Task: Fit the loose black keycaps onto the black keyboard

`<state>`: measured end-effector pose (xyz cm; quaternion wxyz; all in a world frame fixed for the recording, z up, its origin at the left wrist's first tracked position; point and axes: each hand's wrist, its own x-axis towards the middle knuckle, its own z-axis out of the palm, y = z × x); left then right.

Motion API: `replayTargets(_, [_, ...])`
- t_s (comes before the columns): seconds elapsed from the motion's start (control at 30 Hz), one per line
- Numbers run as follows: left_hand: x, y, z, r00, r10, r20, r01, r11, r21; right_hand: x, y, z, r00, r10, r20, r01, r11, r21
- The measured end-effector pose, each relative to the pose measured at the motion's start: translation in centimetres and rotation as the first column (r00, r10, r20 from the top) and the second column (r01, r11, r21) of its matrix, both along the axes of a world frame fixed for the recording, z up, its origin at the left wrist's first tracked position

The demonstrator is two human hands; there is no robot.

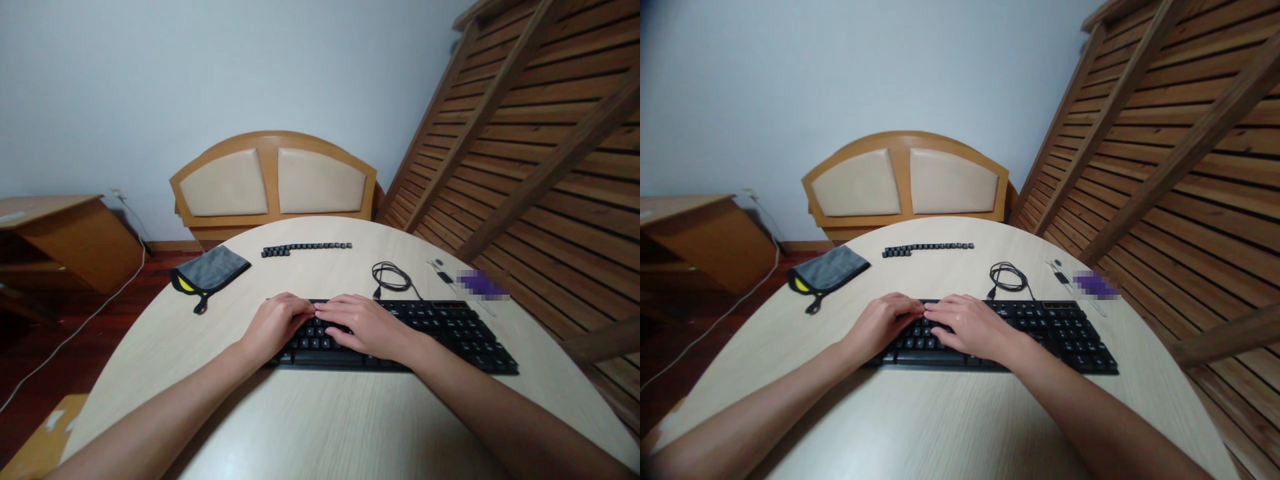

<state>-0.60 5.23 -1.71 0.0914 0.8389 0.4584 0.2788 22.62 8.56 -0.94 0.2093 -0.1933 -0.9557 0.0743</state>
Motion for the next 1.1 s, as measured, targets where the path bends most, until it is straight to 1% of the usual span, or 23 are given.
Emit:
replayTargets(0.1, [-0.1, 0.1, 0.1, 0.999, 0.044, -0.002, -0.044, 0.997, -0.067, 0.0, -0.1, 0.1, 1.000, 0.001, 0.013, -0.001, 1.000, 0.001])
replayTargets(0.2, [-0.1, 0.1, 0.0, 0.997, 0.074, -0.009, -0.075, 0.993, -0.093, 0.0, -0.1, 0.1, 1.000, 0.001, 0.018, -0.001, 1.000, -0.001])
replayTargets(0.37, [-0.1, 0.0, -0.2, 0.997, 0.075, 0.015, -0.073, 0.993, -0.098, 0.0, -0.1, 0.0, 1.000, -0.006, -0.004, 0.005, 1.000, -0.016])
replayTargets(0.53, [-0.2, 0.0, 0.5, 0.998, 0.064, 0.030, -0.060, 0.991, -0.118, 0.0, 0.0, 0.0, 0.998, -0.021, -0.053, 0.018, 0.998, -0.060])
replayTargets(0.6, [-0.4, 0.4, 0.8, 0.996, 0.086, 0.029, -0.082, 0.991, -0.107, 0.0, 0.0, 0.0, 0.997, -0.022, -0.073, 0.017, 0.997, -0.077])
replayTargets(0.67, [-1.0, 1.5, 1.0, 0.987, 0.160, 0.020, -0.158, 0.985, -0.067, 0.0, 0.0, -0.1, 0.996, -0.019, -0.093, 0.010, 0.996, -0.089])
replayTargets(0.8, [-3.5, 4.9, 0.5, 0.929, 0.367, -0.053, -0.366, 0.930, 0.028, 0.0, 0.1, -0.2, 0.995, -0.021, -0.101, 0.011, 0.995, -0.100])
replayTargets(0.83, [-4.3, 5.8, 0.3, 0.902, 0.421, -0.091, -0.418, 0.907, 0.054, 0.0, 0.1, -0.2, 0.995, -0.023, -0.099, 0.013, 0.995, -0.100])
replayTargets(0.9, [-5.8, 7.5, 0.1, 0.813, 0.548, -0.196, -0.542, 0.836, 0.091, 0.0, 0.1, -0.3, 0.995, -0.024, -0.100, 0.013, 0.995, -0.100])
replayTargets(0.97, [-7.2, 8.7, -0.1, 0.767, 0.600, -0.228, -0.596, 0.798, 0.096, 0.0, 0.1, -0.3, 0.994, -0.020, -0.105, 0.009, 0.995, -0.101])
replayTargets(1.1, [-8.8, 10.3, -0.4, 0.718, 0.632, -0.291, -0.636, 0.766, 0.094, 0.0, 0.1, -0.3, 0.994, -0.021, -0.111, 0.009, 0.994, -0.107])
